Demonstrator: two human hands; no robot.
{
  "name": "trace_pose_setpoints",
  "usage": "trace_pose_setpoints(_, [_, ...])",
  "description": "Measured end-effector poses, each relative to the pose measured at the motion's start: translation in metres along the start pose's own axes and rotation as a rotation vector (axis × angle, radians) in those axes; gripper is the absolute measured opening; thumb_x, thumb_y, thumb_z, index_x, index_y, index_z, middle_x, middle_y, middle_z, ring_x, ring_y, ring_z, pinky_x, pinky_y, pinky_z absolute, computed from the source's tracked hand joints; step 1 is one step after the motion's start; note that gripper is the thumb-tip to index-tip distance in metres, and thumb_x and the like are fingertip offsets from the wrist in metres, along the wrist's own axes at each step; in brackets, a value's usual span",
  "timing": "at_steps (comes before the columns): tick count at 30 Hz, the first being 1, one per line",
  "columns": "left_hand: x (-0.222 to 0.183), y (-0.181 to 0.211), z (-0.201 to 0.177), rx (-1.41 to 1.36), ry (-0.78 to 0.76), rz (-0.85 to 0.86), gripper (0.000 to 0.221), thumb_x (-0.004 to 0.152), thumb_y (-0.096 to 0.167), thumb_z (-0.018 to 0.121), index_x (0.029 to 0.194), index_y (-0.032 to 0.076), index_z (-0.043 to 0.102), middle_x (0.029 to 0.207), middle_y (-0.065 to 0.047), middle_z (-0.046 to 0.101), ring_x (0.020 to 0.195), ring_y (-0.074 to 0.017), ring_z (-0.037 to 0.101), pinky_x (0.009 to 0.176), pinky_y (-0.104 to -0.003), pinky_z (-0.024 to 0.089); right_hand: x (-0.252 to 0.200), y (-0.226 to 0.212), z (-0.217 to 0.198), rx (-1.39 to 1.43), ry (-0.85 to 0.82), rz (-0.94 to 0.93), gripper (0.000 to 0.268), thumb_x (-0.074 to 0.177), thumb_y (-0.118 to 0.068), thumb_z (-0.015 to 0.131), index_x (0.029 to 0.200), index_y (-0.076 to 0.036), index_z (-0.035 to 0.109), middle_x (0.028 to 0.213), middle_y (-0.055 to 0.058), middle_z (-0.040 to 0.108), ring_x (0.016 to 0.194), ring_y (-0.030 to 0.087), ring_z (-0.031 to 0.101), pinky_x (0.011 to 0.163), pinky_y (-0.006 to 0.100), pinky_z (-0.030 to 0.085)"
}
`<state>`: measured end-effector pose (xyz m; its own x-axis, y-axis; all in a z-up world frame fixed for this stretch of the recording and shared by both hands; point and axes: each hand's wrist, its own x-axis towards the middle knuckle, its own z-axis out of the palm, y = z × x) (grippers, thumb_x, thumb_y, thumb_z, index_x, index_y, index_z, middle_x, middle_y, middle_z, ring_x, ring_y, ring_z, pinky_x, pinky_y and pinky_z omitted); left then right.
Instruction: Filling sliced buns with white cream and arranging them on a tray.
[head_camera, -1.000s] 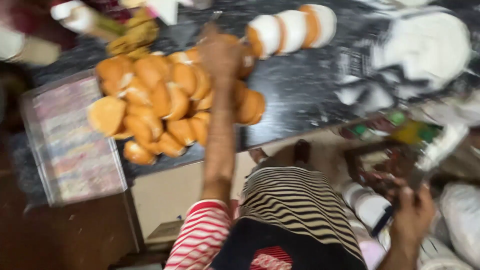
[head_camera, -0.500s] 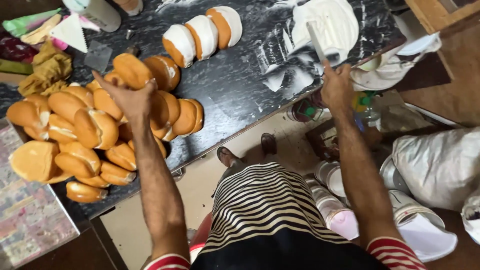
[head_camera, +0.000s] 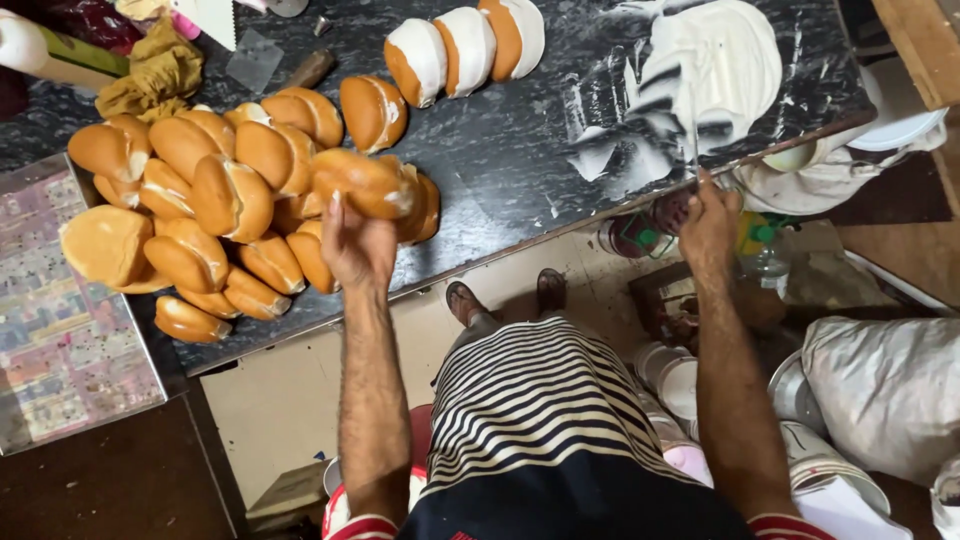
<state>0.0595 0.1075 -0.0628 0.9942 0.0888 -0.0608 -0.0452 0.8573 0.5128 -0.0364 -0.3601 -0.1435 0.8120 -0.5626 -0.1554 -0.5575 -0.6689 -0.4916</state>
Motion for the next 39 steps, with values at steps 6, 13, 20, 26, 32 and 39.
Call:
trace_pose_setpoints(6, [-0.033,-0.057,0.0,-0.073,0.034,-0.243,0.055,0.097,0.017,0.072,0.145,0.006,0.046,0.143,-0.013,0.057,0.135,-0.0295,0.054,0.119,-0.053,0.044,-0.04,-0.075,-0.022,0.708,-0.396,0.364,0.042,0.105,-0.017,0.046,0.147,-0.018,0.055,0.115,0.005,0.065,0.075,0.017,0.06,0.063,0.029,0.055])
trace_pose_setpoints(13, [-0.065,-0.082,0.05,-0.116,-0.107,-0.477,0.052,0.102,0.011,0.068,0.148,0.003,0.044,0.139,-0.015,0.059,0.13,-0.0295,0.059,0.113,-0.054,0.048,-0.123,-0.161,-0.056,0.821,-0.449,0.007,0.047,0.111,-0.016,0.044,0.157,-0.016,0.048,0.1,0.007,0.069,0.068,0.013,0.055,0.057,0.026,0.047])
trace_pose_setpoints(20, [-0.047,-0.072,0.095,-0.033,-0.171,-0.358,0.051,0.102,0.007,0.068,0.147,-0.001,0.045,0.137,-0.015,0.061,0.127,-0.0277,0.062,0.11,-0.049,0.052,-0.184,-0.178,-0.069,-0.011,0.215,-0.651,0.054,0.104,-0.018,0.064,0.155,-0.024,0.049,0.106,0.014,0.06,0.085,0.023,0.064,0.066,0.034,0.056])
trace_pose_setpoints(26, [-0.037,-0.071,0.092,0.174,-0.215,-0.18,0.06,0.093,-0.004,0.076,0.146,-0.001,0.048,0.135,-0.014,0.063,0.125,-0.0243,0.063,0.111,-0.045,0.053,-0.18,-0.121,-0.057,0.409,-0.174,-0.308,0.051,0.102,-0.012,0.062,0.151,-0.024,0.057,0.092,0.014,0.059,0.071,0.02,0.056,0.058,0.034,0.049])
trace_pose_setpoints(32, [-0.049,-0.102,0.071,0.501,-0.319,-0.157,0.064,0.088,-0.012,0.078,0.145,-0.002,0.049,0.13,-0.015,0.065,0.117,-0.024,0.066,0.106,-0.045,0.055,-0.185,-0.199,-0.092,0.427,-0.097,-0.567,0.051,0.104,-0.009,0.059,0.154,-0.016,0.051,0.099,0.009,0.06,0.081,0.018,0.061,0.067,0.033,0.055])
trace_pose_setpoints(39, [-0.05,-0.085,0.113,-0.207,-0.139,-0.337,0.056,0.094,-0.001,0.07,0.144,0.002,0.046,0.138,-0.014,0.06,0.131,-0.0287,0.058,0.115,-0.052,0.047,-0.186,-0.184,-0.105,0.209,-0.008,-0.466,0.049,0.101,-0.008,0.061,0.148,-0.019,0.057,0.105,0.013,0.061,0.081,0.018,0.063,0.065,0.03,0.056])
